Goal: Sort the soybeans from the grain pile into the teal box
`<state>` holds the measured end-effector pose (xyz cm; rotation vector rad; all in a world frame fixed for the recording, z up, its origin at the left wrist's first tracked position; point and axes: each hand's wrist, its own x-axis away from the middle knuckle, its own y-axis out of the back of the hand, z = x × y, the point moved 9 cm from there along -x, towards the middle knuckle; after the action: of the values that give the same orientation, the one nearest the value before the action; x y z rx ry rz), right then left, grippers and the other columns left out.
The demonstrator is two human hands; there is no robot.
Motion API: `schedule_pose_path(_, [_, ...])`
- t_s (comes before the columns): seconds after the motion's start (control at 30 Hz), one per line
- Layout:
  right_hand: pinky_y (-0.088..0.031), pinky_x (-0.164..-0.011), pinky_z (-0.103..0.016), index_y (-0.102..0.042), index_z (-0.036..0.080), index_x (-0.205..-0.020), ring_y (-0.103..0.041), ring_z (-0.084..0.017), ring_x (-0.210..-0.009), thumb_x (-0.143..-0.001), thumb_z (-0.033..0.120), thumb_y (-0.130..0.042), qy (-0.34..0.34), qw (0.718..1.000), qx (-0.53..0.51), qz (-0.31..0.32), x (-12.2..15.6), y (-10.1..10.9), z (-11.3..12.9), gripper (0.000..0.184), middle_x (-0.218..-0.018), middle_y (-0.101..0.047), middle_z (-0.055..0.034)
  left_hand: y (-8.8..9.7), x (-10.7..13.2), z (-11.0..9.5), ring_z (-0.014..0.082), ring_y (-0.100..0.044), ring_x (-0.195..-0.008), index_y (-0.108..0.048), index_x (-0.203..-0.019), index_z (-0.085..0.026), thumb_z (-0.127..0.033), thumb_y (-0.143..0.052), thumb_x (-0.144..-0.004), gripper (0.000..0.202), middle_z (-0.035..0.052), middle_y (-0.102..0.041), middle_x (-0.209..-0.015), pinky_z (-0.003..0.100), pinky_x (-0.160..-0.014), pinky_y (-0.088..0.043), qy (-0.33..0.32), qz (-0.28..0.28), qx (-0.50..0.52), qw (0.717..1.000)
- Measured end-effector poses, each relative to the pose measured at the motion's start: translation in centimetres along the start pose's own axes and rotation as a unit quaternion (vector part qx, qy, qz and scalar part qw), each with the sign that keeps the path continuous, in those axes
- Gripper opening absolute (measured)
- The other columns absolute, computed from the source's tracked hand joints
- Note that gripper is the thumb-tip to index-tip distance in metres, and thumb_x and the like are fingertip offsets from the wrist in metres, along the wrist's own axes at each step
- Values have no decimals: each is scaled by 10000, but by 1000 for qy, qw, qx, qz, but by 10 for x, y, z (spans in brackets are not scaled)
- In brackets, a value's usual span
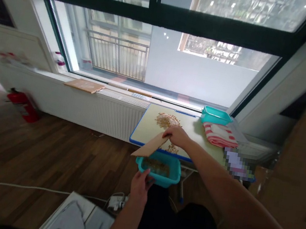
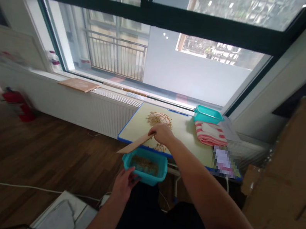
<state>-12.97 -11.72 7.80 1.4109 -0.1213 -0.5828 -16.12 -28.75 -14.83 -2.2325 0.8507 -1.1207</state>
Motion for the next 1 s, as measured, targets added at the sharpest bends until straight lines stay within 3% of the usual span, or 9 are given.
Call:
schedule_pose_path(0.2, [-425,-753,-233,-740,248,-830,-614,-139,-824,-613,29,-475,-71,997,25,27,14,6,0,406,-828,-710,24,3,5,-3,115,-558,-487,-503,-634,-158,-137,-730,-580,234,-25,-553,-508,329,-557,-545,-10,-17,-11,1000])
schedule_pose_path(0.63, [-429,-775,-256,-740,248,-820,-615,-154,-823,-619,69,-499,-47,999,14,20,53,9,13,361,-823,-715,3,-6,-2,1,120,-571,-494,-510,-649,-158,-135,-755,-543,268,-22,-566,-509,349,-591,-544,-10,22,-5,1000])
schedule_pose_path(1.0, [-428,-756,-257,-738,231,-790,-605,-153,-800,-609,82,-510,-33,999,2,-5,68,19,24,327,-777,-705,-7,-7,4,1,126,-570,-500,-511,-642,-159,-113,-746,-543,259,-29,-556,-506,361,-596,-549,-8,29,-9,1000])
